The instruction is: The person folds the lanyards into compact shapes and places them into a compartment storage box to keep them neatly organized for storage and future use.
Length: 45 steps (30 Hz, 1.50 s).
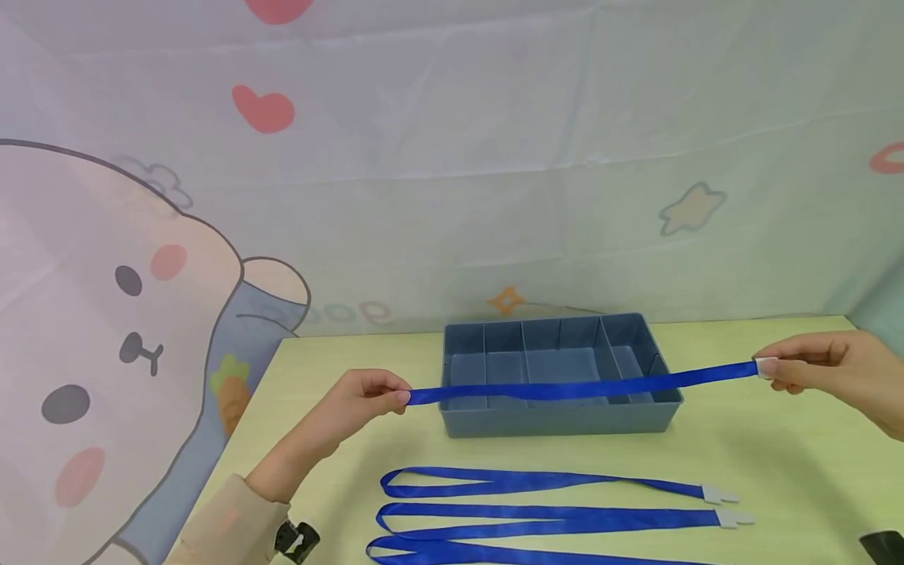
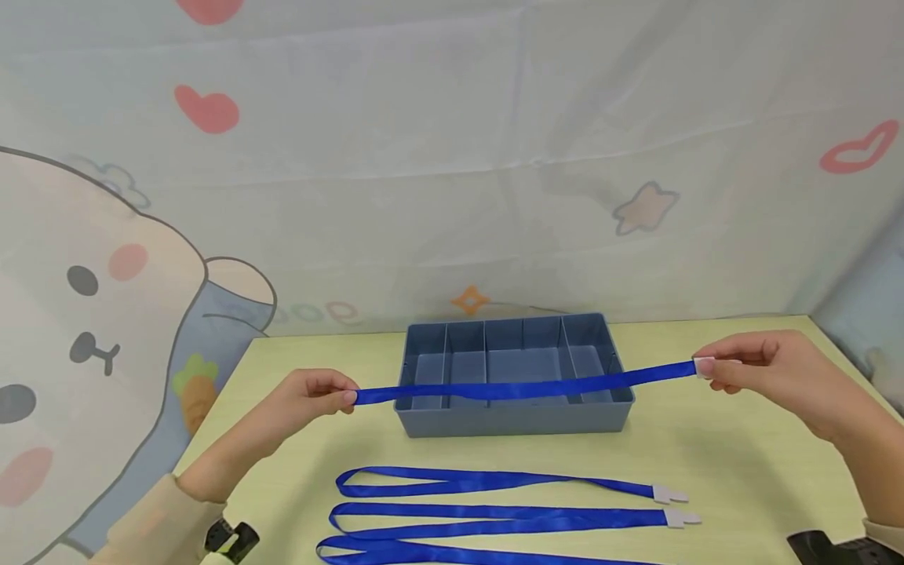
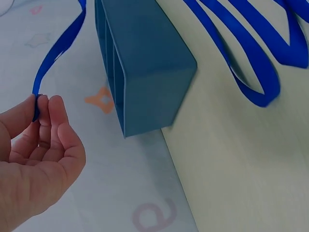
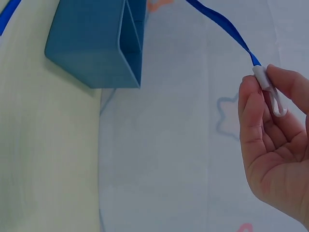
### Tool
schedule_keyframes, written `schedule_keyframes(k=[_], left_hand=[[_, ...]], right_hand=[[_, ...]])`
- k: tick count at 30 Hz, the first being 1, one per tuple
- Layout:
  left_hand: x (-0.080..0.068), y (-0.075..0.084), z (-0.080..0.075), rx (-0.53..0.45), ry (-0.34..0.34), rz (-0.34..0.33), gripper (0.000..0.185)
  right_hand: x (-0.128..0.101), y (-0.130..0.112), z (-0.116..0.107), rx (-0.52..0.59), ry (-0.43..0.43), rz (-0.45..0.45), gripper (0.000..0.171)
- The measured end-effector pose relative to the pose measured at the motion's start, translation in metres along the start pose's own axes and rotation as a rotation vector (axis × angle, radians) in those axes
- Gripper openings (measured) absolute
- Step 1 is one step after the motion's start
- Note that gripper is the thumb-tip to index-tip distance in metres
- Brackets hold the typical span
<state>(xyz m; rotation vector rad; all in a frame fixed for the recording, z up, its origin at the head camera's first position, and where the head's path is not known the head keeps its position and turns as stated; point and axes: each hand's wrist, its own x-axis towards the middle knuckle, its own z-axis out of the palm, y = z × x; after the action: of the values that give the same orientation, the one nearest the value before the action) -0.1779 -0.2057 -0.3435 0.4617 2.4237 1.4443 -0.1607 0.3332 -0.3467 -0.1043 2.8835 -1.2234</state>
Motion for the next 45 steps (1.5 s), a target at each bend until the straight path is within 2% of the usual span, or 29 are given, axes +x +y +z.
schedule_keyframes(k=[7,15,19,23,28,34,45], left_hand=[[0.002,0.014,0.007,-0.039,-0.043,-0.004,0.023],[0.004,0.030,0.022,-0.063,-0.065,0.002,0.023],[0.006,0.038,0.028,-0.099,-0.078,-0.021,0.025],[0.009,0.044,0.033,-0.150,-0.080,-0.055,0.027],[0.013,0.049,0.040,-0.233,-0.081,-0.049,0.026],[0.017,0.051,0.051,-0.321,-0.074,-0.054,0.023],[0.023,0.061,0.078,-0.506,-0.108,-0.171,0.030]], right_hand=[[-0.002,-0.017,-0.002,0.075,0.024,-0.027,0.011],[-0.004,-0.032,0.000,0.094,0.019,-0.052,0.015],[-0.004,-0.039,0.002,0.118,0.006,-0.056,0.014],[-0.004,-0.051,0.006,0.115,-0.024,-0.042,0.022],[-0.004,-0.067,0.011,0.096,-0.089,-0.042,0.029],[-0.004,-0.080,0.021,0.152,-0.190,-0.076,0.029],[-0.002,-0.101,0.047,0.290,-0.318,-0.131,0.028]])
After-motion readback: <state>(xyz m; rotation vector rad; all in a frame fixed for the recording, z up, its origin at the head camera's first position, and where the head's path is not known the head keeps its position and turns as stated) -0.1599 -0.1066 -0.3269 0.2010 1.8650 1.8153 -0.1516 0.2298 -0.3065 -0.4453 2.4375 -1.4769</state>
